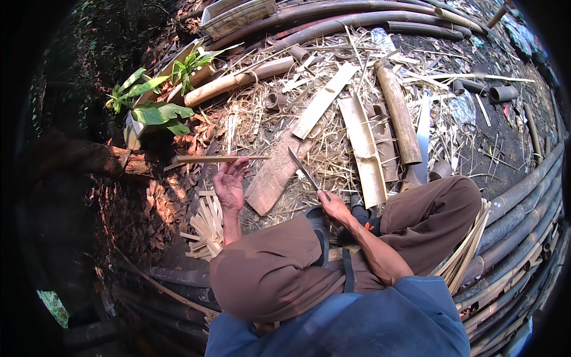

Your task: The person sits on the ground and uses a machete to split bamboo strips into smaller pieces. They repeatedly pick up bamboo pieces, position them, and strike them with the machete to produce thin slats.

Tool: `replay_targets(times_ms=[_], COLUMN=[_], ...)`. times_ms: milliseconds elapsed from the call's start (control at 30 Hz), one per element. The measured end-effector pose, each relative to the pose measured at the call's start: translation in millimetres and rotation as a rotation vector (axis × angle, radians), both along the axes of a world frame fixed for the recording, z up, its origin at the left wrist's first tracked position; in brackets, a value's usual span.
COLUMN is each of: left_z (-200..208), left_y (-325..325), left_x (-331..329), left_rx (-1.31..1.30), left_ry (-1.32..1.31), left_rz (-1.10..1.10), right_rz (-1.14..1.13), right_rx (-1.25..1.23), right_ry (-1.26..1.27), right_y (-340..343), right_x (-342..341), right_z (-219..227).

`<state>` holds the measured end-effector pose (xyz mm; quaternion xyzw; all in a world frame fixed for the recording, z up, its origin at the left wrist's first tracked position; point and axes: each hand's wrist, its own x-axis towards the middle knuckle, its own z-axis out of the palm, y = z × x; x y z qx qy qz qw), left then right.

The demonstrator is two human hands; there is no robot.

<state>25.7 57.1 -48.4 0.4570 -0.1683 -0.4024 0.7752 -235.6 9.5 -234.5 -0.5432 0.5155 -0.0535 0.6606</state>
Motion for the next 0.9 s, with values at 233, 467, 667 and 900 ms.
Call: replay_targets(times_ms=[233, 467, 667, 900], left_z=[-84, -35, -35, -38], left_y=[3, -10, -3, -4], left_x=[26, 12, 1, 23], left_rx=[0.438, 0.119, -0.065, -0.026], left_ry=[-0.543, -0.488, -0.404, -0.416], left_rz=[0.089, 0.435, 0.402, 0.544], right_rz=[0.001, 0.064, 0.100, 0.191], right_rx=[-0.179, -0.349, -0.293, -0.304], right_ry=[-0.027, 0.046, -0.096, -0.127], right_y=[10, 15, 25, 4], right_x=[11, 7, 31, 32], right_z=[-7, 32, 52, 110])
